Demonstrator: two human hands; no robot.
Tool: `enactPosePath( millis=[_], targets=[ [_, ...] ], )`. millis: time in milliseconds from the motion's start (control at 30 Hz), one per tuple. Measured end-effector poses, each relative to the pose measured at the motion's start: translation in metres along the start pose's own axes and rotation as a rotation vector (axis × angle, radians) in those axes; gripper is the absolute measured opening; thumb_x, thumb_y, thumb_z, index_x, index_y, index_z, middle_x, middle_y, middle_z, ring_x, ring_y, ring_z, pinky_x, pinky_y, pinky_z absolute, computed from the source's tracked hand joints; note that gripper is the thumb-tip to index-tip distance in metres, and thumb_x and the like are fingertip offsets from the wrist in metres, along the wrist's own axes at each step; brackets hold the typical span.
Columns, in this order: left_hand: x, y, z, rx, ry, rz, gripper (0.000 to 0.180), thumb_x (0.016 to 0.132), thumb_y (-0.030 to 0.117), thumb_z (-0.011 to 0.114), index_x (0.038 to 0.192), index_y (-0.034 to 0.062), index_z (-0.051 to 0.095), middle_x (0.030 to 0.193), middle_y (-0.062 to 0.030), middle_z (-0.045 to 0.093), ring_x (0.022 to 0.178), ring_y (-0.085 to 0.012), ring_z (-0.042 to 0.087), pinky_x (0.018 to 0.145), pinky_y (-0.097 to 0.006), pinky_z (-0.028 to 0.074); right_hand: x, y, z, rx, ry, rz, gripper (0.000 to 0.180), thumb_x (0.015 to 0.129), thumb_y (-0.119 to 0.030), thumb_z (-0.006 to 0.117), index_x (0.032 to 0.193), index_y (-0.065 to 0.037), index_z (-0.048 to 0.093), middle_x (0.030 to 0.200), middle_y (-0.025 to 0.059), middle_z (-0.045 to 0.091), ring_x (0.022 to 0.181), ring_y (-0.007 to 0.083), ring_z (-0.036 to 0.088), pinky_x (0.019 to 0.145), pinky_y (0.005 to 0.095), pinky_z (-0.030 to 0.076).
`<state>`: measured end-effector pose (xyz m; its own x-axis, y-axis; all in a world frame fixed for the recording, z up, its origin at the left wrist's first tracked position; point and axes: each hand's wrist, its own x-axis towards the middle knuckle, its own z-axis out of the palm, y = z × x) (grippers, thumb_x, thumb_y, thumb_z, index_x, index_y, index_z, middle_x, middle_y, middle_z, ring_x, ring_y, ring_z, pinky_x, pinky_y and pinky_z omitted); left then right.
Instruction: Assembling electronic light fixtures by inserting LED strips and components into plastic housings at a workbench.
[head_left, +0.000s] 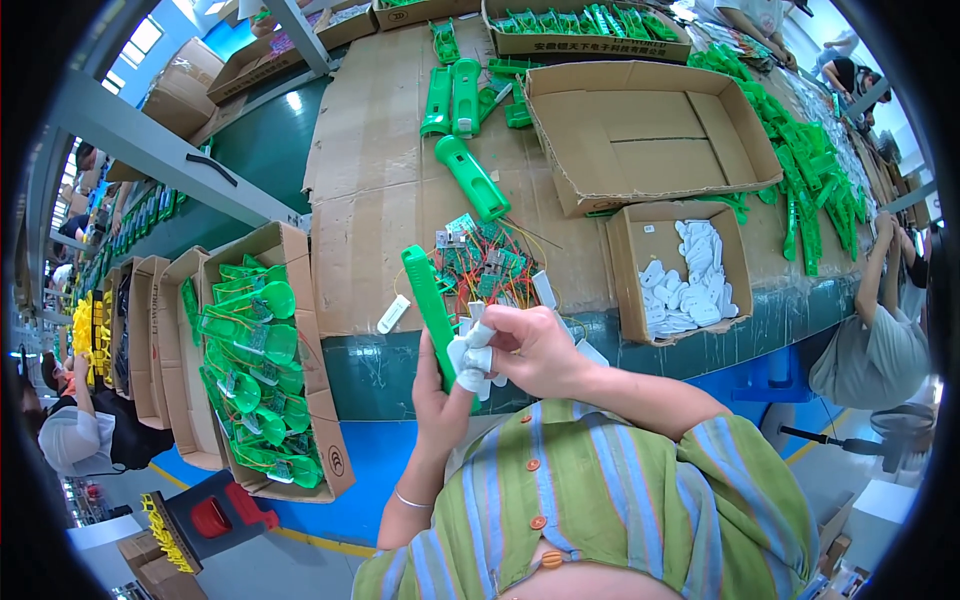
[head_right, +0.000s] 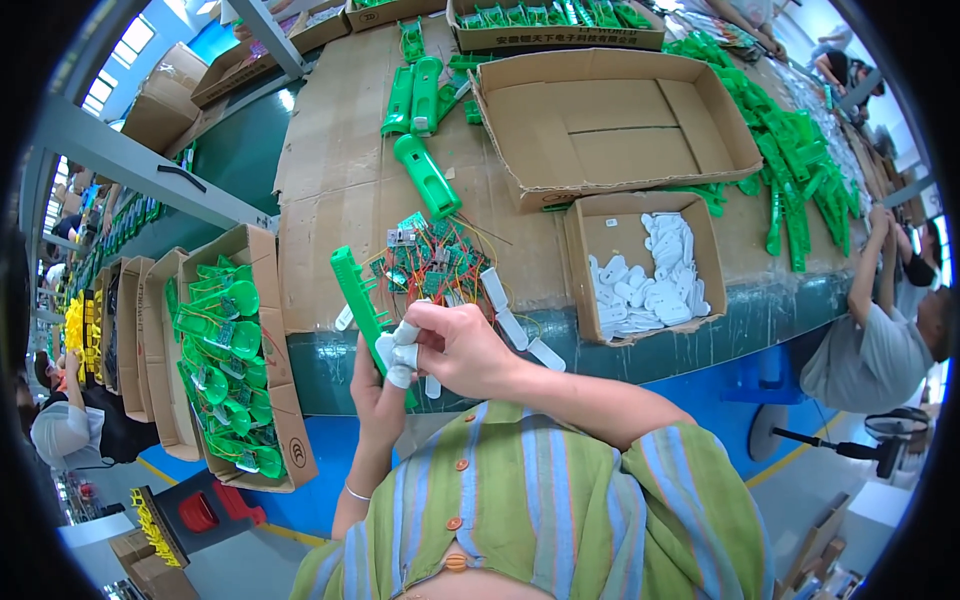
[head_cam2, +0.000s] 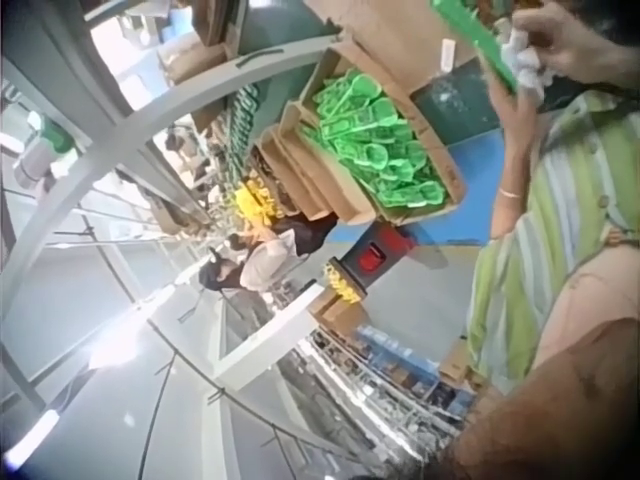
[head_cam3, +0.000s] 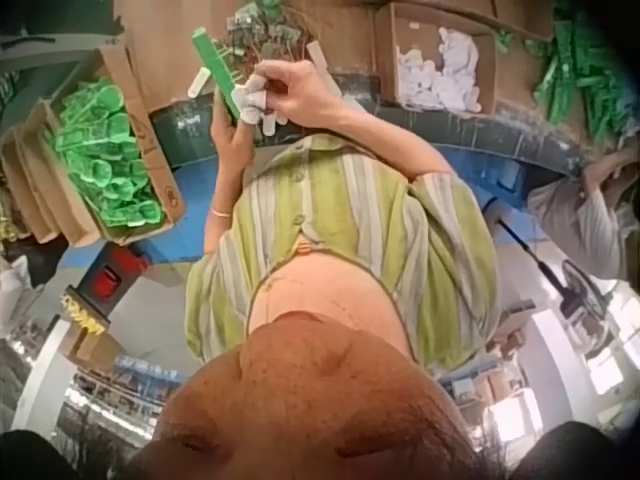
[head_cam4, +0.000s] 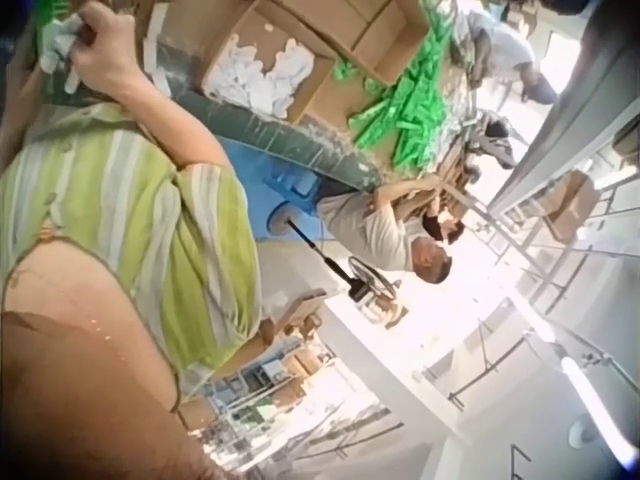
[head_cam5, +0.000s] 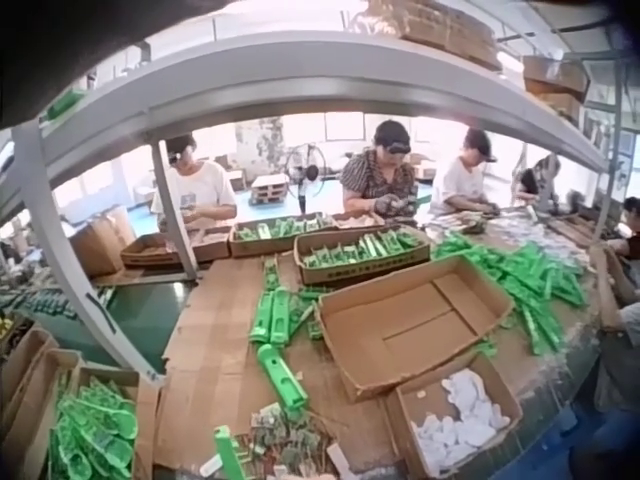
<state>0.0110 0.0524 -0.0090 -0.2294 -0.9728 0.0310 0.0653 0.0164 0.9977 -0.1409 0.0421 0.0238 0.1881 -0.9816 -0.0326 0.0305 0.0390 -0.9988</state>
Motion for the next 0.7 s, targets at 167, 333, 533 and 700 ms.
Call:
enactPosePath(
  millis=[167, 333, 533, 700],
  targets=[
    [0.012, -0.010, -0.046, -0.463, 0.187, -0.021, 0.046, 0.083, 0.017, 0.055, 0.121, -0.0024, 0.040, 0.078, -0.0042, 0.050, 0.065, -0.0101, 0.049, 0.054, -0.025, 0.041, 0.046, 0.001, -0.057, -0.584, 0.400, -0.330, 0.013, 0.073, 0.001, 0.060, 0.085, -0.001, 0.064, 0.074, 0.0094, 0.059, 0.068, 0.0181, 0.059, 0.060, 0.0312, 0.047],
    [0.027, 0.000, -0.029, -0.402, 0.150, 0.001, 0.043, 0.081, 0.018, 0.055, 0.117, -0.0027, 0.044, 0.089, -0.0110, 0.058, 0.080, -0.0186, 0.058, 0.074, -0.034, 0.049, 0.070, 0.016, -0.056, -0.893, 0.378, -0.389, 0.011, 0.072, -0.003, 0.060, 0.082, -0.001, 0.063, 0.074, 0.0106, 0.055, 0.065, 0.0243, 0.056, 0.059, 0.0338, 0.045],
    [0.027, -0.006, -0.027, -0.380, 0.194, 0.034, 0.043, 0.082, 0.019, 0.055, 0.118, -0.0027, 0.044, 0.087, -0.0108, 0.059, 0.080, -0.0181, 0.058, 0.073, -0.033, 0.050, 0.119, 0.035, -0.026, -1.288, 0.234, -0.366, 0.019, 0.065, -0.014, 0.065, 0.080, -0.003, 0.060, 0.085, 0.0141, 0.054, 0.089, 0.0310, 0.052, 0.075, 0.0389, 0.045],
    [0.018, -0.005, -0.045, -0.344, 0.307, 0.074, 0.045, 0.082, 0.018, 0.056, 0.119, -0.0036, 0.044, 0.085, -0.0092, 0.059, 0.076, -0.0167, 0.058, 0.072, -0.031, 0.049, 0.123, 0.048, -0.030, -1.164, 0.072, -0.298, 0.016, 0.067, -0.011, 0.060, 0.082, -0.005, 0.060, 0.084, 0.0133, 0.056, 0.081, 0.0305, 0.056, 0.072, 0.0393, 0.048]
  ],
)
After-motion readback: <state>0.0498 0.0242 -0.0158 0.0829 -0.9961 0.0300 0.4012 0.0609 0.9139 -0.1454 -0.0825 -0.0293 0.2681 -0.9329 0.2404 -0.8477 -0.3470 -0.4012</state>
